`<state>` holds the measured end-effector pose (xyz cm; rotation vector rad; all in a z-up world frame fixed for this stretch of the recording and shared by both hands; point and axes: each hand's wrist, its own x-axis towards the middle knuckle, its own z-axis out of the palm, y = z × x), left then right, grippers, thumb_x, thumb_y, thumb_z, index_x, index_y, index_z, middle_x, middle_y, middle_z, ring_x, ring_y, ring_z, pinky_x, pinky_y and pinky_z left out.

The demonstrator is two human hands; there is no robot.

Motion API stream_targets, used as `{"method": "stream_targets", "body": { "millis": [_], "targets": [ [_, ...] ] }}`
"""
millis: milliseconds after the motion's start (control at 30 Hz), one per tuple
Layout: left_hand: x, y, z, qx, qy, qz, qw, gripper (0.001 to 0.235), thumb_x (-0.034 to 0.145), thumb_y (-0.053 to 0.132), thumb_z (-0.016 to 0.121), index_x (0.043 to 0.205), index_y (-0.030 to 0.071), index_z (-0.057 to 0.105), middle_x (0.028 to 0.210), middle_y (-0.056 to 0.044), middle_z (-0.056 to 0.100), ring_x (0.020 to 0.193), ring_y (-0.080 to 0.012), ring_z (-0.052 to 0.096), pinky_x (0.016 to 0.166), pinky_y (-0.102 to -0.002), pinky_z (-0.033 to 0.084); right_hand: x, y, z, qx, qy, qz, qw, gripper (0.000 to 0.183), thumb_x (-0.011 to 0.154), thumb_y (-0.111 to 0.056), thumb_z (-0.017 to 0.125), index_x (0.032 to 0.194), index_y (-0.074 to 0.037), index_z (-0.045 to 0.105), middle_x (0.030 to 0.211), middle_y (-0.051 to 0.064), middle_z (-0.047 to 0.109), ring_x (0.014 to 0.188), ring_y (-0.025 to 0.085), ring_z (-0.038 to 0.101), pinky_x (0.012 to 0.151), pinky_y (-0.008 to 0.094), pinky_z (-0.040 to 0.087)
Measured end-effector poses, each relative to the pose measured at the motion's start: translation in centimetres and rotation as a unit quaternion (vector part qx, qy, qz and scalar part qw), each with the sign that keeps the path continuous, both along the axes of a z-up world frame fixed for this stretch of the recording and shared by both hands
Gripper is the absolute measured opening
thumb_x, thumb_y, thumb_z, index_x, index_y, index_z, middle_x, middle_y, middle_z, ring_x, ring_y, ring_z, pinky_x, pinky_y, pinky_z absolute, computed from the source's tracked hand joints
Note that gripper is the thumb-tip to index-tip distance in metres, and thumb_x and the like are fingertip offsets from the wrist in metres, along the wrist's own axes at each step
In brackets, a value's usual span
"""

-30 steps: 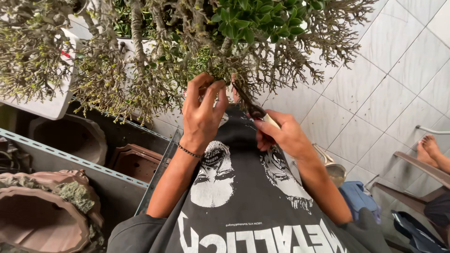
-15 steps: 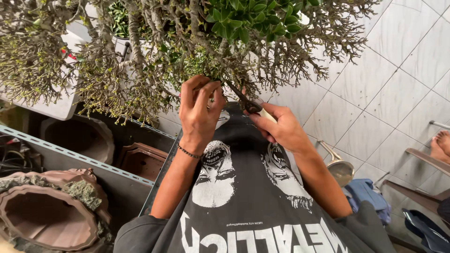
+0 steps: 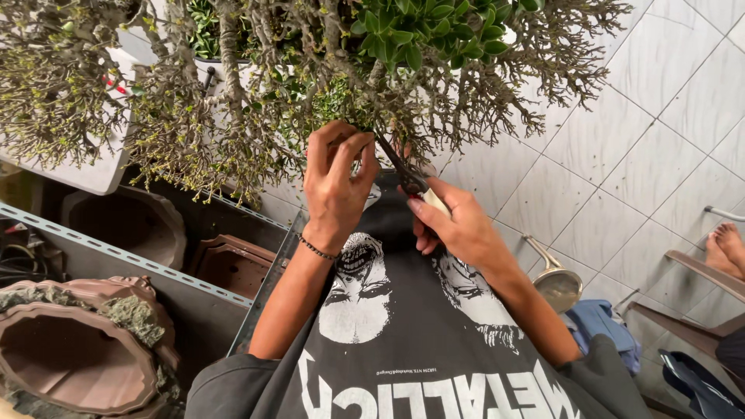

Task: The person trims a bonsai tree using pruning shears, carefully selecting and cutting small branches and leaves to shape the foliage. The person holds the tree with one hand while using the shears with the other to make precise cuts.

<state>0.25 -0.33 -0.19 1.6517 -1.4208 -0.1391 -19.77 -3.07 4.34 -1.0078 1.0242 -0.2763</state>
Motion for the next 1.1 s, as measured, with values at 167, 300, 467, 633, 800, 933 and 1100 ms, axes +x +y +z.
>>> {"method": "stream_targets", "body": {
  "millis": [167,300,467,633,800,933,1100],
  "targets": [
    [0.0,-0.1,0.0,-0.010,0.009,0.006,1.000,0.018,0.090,-0.005,0.074,0.106,0.003,0.072,0.109,-0.014,0.060,0.095,-0.0293,0.071,0.077,-0.034,0.069,0.0,0.3,1.2,-0.064,0.075,0.022,0.995,0.019,0.102,-0.021,0.064,0.111,-0.004,0.069,0.057,0.011,0.061,0.039,0.016,0.061,0.034,0.029,0.056],
    [0.1,0.0,0.4,-0.014,0.014,-0.002,1.000,0.021,0.094,-0.002,0.069,0.115,0.002,0.070,0.108,-0.015,0.059,0.094,-0.0312,0.069,0.076,-0.039,0.067,-1.1,0.8,1.5,-0.066,0.116,0.031,0.991,0.025,0.098,-0.022,0.067,0.116,-0.004,0.070,0.062,0.015,0.066,0.046,0.018,0.067,0.041,0.031,0.062],
    [-0.2,0.3,0.2,0.006,-0.029,-0.001,1.000,0.030,0.090,0.006,0.079,0.119,0.006,0.072,0.112,-0.015,0.058,0.096,-0.0289,0.068,0.078,-0.034,0.066,-1.2,0.7,0.2,-0.031,0.115,0.013,0.993,0.027,0.097,-0.022,0.067,0.117,-0.004,0.071,0.062,0.016,0.068,0.048,0.020,0.069,0.043,0.031,0.064],
    [-0.1,0.0,-0.4,-0.005,-0.051,0.027,0.998,0.022,0.090,-0.001,0.075,0.111,0.004,0.073,0.107,-0.015,0.060,0.091,-0.0290,0.069,0.074,-0.034,0.065,-0.4,0.5,-0.3,-0.070,0.106,0.006,0.992,0.028,0.096,-0.023,0.069,0.117,-0.004,0.071,0.062,0.016,0.068,0.048,0.019,0.069,0.043,0.030,0.063],
    [0.2,0.1,0.0,-0.003,-0.033,0.036,0.999,0.023,0.091,-0.002,0.073,0.113,0.003,0.070,0.109,-0.014,0.059,0.092,-0.0272,0.069,0.072,-0.031,0.066,-0.3,-0.4,0.2,-0.107,0.125,0.031,0.986,0.029,0.095,-0.021,0.068,0.119,-0.004,0.072,0.063,0.018,0.067,0.047,0.020,0.066,0.041,0.031,0.061],
    [0.2,0.1,0.0,-0.007,-0.024,0.034,0.999,0.022,0.092,-0.001,0.073,0.113,0.003,0.071,0.110,-0.014,0.060,0.091,-0.0270,0.069,0.071,-0.031,0.066,-0.5,-0.2,0.3,-0.100,0.130,0.031,0.986,0.030,0.095,-0.021,0.068,0.120,-0.005,0.072,0.062,0.018,0.067,0.047,0.020,0.065,0.042,0.031,0.062],
    [0.2,0.4,-0.4,0.005,-0.018,0.031,0.999,0.026,0.092,-0.001,0.075,0.117,0.003,0.070,0.112,-0.014,0.060,0.092,-0.0266,0.069,0.071,-0.032,0.067,0.2,-0.4,0.1,-0.104,0.118,0.025,0.987,0.027,0.096,-0.020,0.067,0.118,-0.005,0.072,0.060,0.016,0.066,0.046,0.019,0.064,0.041,0.030,0.060]
  ]
}}
